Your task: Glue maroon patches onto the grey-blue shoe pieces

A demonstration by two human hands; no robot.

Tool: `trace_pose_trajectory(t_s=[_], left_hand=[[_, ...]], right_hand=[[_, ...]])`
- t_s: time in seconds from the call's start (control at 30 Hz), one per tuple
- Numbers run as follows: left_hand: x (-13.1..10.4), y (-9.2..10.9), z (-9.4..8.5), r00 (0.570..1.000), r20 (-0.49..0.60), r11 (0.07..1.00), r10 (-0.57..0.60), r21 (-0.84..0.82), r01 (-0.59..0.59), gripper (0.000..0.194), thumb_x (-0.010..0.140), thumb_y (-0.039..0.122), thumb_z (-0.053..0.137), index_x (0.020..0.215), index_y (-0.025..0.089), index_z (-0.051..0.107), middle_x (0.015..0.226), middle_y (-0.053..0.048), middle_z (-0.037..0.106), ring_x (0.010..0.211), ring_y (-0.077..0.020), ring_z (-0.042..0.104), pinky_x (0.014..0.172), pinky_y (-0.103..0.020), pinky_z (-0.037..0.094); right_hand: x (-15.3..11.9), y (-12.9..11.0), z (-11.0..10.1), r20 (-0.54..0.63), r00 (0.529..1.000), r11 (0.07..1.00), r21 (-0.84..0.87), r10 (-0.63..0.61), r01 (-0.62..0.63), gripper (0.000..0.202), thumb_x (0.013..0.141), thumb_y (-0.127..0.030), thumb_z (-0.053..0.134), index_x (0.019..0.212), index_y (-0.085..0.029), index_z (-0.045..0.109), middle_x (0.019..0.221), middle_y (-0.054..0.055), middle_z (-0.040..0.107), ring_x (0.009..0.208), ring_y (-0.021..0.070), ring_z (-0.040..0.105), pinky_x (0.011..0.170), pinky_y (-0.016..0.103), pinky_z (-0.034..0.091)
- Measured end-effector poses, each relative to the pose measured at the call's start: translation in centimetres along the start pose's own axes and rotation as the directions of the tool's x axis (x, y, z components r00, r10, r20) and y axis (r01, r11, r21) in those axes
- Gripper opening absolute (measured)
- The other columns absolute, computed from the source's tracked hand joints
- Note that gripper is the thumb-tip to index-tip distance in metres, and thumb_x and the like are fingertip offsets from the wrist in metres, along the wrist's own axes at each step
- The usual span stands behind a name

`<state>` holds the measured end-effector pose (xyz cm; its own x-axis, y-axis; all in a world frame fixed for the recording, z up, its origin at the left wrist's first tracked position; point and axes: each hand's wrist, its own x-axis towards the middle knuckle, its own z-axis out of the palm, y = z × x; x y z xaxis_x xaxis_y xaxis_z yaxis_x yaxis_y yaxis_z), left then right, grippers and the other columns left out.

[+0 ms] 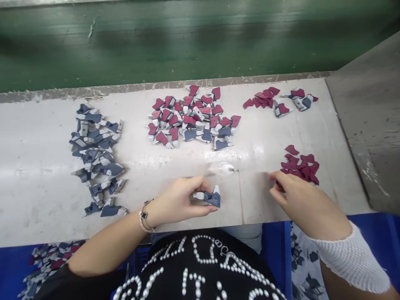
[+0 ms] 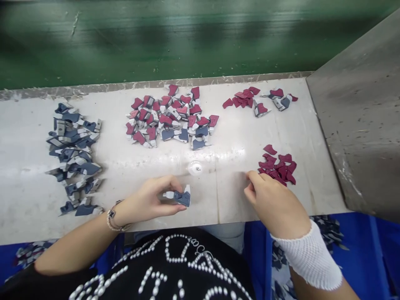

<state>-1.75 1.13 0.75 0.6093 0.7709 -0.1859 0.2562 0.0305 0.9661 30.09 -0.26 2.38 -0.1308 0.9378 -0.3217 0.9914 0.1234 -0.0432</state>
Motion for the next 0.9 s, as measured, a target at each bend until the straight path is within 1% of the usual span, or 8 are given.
trace_pose_trajectory(t_s=[0.1, 0.27, 0.4, 0.47, 0.57, 0.73, 0.83, 0.9], left_hand=[[0.1, -0.1, 0.1, 1.0, 0.001, 1.0, 0.006, -0.001, -0.006, 0.028, 0.084, 0.037, 0.079, 0.098, 0.02, 0.061, 0.095, -0.003, 0.074, 0.087, -0.0165, 0.071, 0.077, -0.029, 0.059], [0.1, -0.4, 0.3, 1.0, 0.014, 0.999, -0.011, 0.039, 0.011, 0.031, 0.083, 0.04, 0.079, 0.097, 0.02, 0.061, 0.094, -0.004, 0.073, 0.085, -0.017, 0.07, 0.074, -0.029, 0.059], [0.2, -0.4, 0.5, 0.999, 0.005, 0.998, 0.047, 0.029, -0.047, 0.03, 0.083, 0.038, 0.079, 0.096, 0.019, 0.06, 0.092, -0.004, 0.073, 0.083, -0.0165, 0.07, 0.073, -0.029, 0.058], [0.3, -0.4, 0.7, 0.997, 0.002, 0.997, 0.072, 0.006, -0.072, 0.03, 0.083, 0.038, 0.08, 0.095, 0.019, 0.06, 0.091, -0.004, 0.074, 0.081, -0.0158, 0.07, 0.071, -0.028, 0.057], [0.2, -0.5, 0.9, 0.99, -0.04, 0.991, 0.133, 0.011, -0.133, 0.031, 0.083, 0.038, 0.08, 0.094, 0.019, 0.058, 0.087, -0.004, 0.073, 0.075, -0.0144, 0.069, 0.067, -0.026, 0.056], [-0.2, -0.7, 1.3, 0.969, -0.171, 0.983, 0.181, 0.065, -0.173, 0.03, 0.083, 0.037, 0.08, 0.091, 0.019, 0.057, 0.087, -0.005, 0.074, 0.076, -0.0157, 0.071, 0.069, -0.028, 0.059], [-0.4, -0.7, 1.4, 0.963, -0.211, 0.985, 0.169, 0.075, -0.156, 0.028, 0.084, 0.035, 0.08, 0.092, 0.019, 0.059, 0.091, -0.006, 0.077, 0.08, -0.0172, 0.074, 0.072, -0.029, 0.06], [-0.4, -0.7, 1.4, 0.957, -0.227, 0.983, 0.181, 0.085, -0.165, 0.026, 0.085, 0.034, 0.079, 0.093, 0.019, 0.06, 0.093, -0.006, 0.078, 0.081, -0.0173, 0.075, 0.072, -0.029, 0.06]], right_hand=[[0.1, 0.3, 0.2, 0.02, 1.0, 0.997, 0.079, 0.017, -0.018, 0.019, 0.089, -0.021, 0.043, 0.09, -0.019, 0.062, 0.082, 0.012, 0.071, 0.071, 0.0297, 0.069, 0.056, 0.038, 0.045], [0.3, 1.2, 0.4, 0.009, 0.996, 0.959, 0.271, 0.084, -0.083, 0.02, 0.087, -0.033, 0.046, 0.081, -0.022, 0.062, 0.082, 0.012, 0.075, 0.068, 0.031, 0.071, 0.061, 0.043, 0.05], [-0.1, 1.1, -0.4, 0.031, 0.997, 0.882, 0.465, 0.071, -0.077, 0.036, 0.085, -0.04, 0.052, 0.108, -0.022, 0.073, 0.093, 0.011, 0.081, 0.079, 0.0344, 0.076, 0.067, 0.046, 0.057], [-0.7, 0.2, -1.2, 0.062, 0.997, 0.823, 0.564, 0.035, -0.063, 0.038, 0.086, -0.043, 0.057, 0.114, -0.024, 0.074, 0.094, 0.008, 0.082, 0.079, 0.032, 0.077, 0.069, 0.043, 0.061], [-1.6, -2.0, -2.6, 0.104, 0.993, 0.713, 0.7, -0.055, -0.034, 0.029, 0.09, -0.049, 0.062, 0.097, -0.026, 0.078, 0.096, 0.006, 0.082, 0.083, 0.0274, 0.078, 0.072, 0.036, 0.064], [-1.9, -6.1, -4.1, 0.116, 0.964, 0.362, 0.932, -0.238, -0.023, 0.022, 0.089, -0.039, 0.071, 0.074, -0.022, 0.071, 0.098, 0.006, 0.077, 0.078, 0.0193, 0.074, 0.071, 0.029, 0.062], [-1.2, -7.6, -4.2, 0.116, 0.93, 0.373, 0.928, -0.348, 0.023, 0.015, 0.093, -0.032, 0.067, 0.085, -0.024, 0.077, 0.095, 0.003, 0.076, 0.08, 0.0178, 0.072, 0.073, 0.029, 0.059], [-0.8, -8.1, -4.1, 0.144, 0.921, 0.412, 0.911, -0.363, 0.02, 0.017, 0.096, -0.032, 0.064, 0.093, -0.025, 0.079, 0.089, 0.002, 0.077, 0.08, 0.0187, 0.071, 0.074, 0.03, 0.057]])
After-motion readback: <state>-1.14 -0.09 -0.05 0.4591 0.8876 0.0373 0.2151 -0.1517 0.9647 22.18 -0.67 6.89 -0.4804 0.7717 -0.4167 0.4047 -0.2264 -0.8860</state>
